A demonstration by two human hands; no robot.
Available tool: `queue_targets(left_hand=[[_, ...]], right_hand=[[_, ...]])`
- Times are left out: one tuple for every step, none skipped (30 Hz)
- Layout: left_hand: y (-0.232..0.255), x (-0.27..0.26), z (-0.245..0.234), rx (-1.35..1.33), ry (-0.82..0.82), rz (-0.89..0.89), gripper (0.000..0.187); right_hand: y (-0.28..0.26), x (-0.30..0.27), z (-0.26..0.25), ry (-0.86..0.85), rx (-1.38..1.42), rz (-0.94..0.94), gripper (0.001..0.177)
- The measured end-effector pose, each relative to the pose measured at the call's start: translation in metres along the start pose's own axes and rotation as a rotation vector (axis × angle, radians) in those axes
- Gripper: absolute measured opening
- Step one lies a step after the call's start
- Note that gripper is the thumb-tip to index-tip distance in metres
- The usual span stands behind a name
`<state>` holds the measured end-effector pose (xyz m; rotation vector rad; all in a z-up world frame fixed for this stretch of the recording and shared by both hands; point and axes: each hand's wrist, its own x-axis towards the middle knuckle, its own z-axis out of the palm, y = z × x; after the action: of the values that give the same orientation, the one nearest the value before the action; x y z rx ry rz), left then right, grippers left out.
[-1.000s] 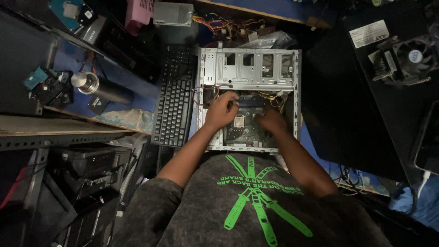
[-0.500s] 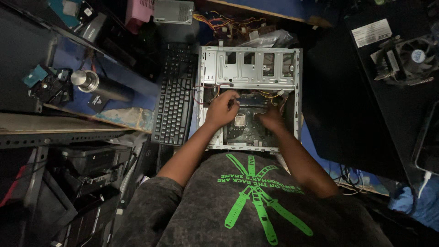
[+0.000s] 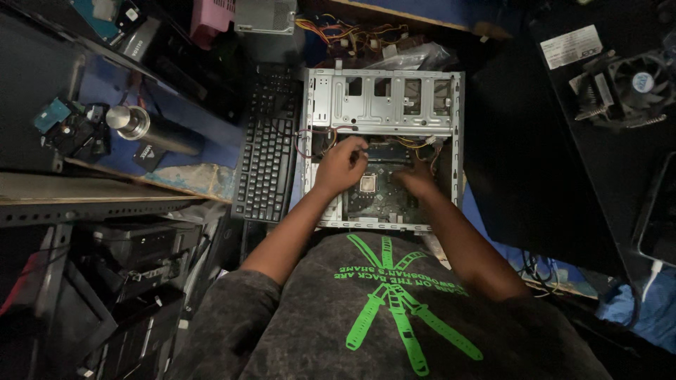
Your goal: The person works inside an open desktop computer case, manipulating internal components and wires with their hands. They then use a yellow screwdriver to tighten screws on the front panel of the case.
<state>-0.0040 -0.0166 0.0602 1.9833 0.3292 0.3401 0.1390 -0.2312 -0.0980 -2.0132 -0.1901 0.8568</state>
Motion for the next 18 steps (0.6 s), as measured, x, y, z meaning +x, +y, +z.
queue_targets(left_hand=[[0.000, 0.000, 0.000, -0.007, 0.003, 0.008, 0.021], [-0.001, 0.000, 0.001, -0.014, 0.009, 0.015, 0.021], [-0.001, 0.000, 0.001, -0.006, 0.011, 0.025, 0.021], [-0.002, 0.001, 0.001, 0.004, 0.014, 0.034, 0.021], [-0.002, 0.000, 0.001, 0.013, 0.018, 0.043, 0.021], [-0.003, 0.000, 0.001, 0.015, 0.021, 0.050, 0.022], [-0.003, 0.000, 0.001, 0.017, 0.025, 0.056, 0.022], [-0.003, 0.000, 0.001, 0.018, 0.026, 0.064, 0.022], [-0.003, 0.000, 0.001, 0.019, 0.021, 0.041, 0.022], [-0.003, 0.000, 0.001, 0.018, 0.013, 0.020, 0.022], [-0.003, 0.000, 0.002, 0.017, 0.004, -0.001, 0.021], [-0.003, 0.000, 0.002, 0.023, 0.009, 0.005, 0.021], [-0.003, 0.001, 0.003, 0.028, 0.013, 0.010, 0.021], [-0.003, 0.000, 0.003, 0.036, 0.020, 0.012, 0.021], [-0.003, 0.000, 0.003, 0.035, 0.031, 0.038, 0.020], [-0.004, -0.001, 0.003, 0.034, 0.040, 0.064, 0.020], [-0.004, -0.001, 0.003, 0.033, 0.049, 0.091, 0.020], [-0.004, -0.001, 0.004, 0.052, 0.048, 0.087, 0.020]], right_hand=[[-0.005, -0.004, 0.000, -0.014, -0.022, -0.005, 0.086], [-0.012, -0.008, 0.001, -0.030, -0.046, -0.011, 0.087], [-0.019, -0.013, 0.001, -0.046, -0.069, -0.018, 0.087], [-0.026, -0.019, 0.002, -0.024, -0.248, -0.042, 0.085], [-0.032, -0.026, 0.002, -0.001, -0.426, -0.066, 0.084], [-0.038, -0.033, 0.003, 0.022, -0.605, -0.094, 0.084], [-0.043, -0.039, 0.003, 0.023, -0.615, -0.096, 0.087], [-0.046, -0.044, 0.004, 0.025, -0.623, -0.096, 0.090], [-0.049, -0.046, 0.004, 0.027, -0.632, -0.096, 0.094], [-0.049, -0.046, 0.004, 0.024, -0.658, -0.088, 0.094], [-0.048, -0.044, 0.004, 0.021, -0.683, -0.079, 0.095], [-0.045, -0.041, 0.004, 0.017, -0.708, -0.070, 0.096], [-0.042, -0.036, 0.004, -0.027, -0.659, -0.101, 0.088], [-0.038, -0.031, 0.004, -0.073, -0.610, -0.135, 0.081], [-0.033, -0.025, 0.004, -0.118, -0.561, -0.168, 0.075], [-0.028, -0.021, 0.004, -0.082, -0.583, -0.101, 0.072], [-0.023, -0.017, 0.004, -0.046, -0.605, -0.032, 0.069], [-0.019, -0.015, 0.002, -0.006, -0.626, 0.037, 0.067]])
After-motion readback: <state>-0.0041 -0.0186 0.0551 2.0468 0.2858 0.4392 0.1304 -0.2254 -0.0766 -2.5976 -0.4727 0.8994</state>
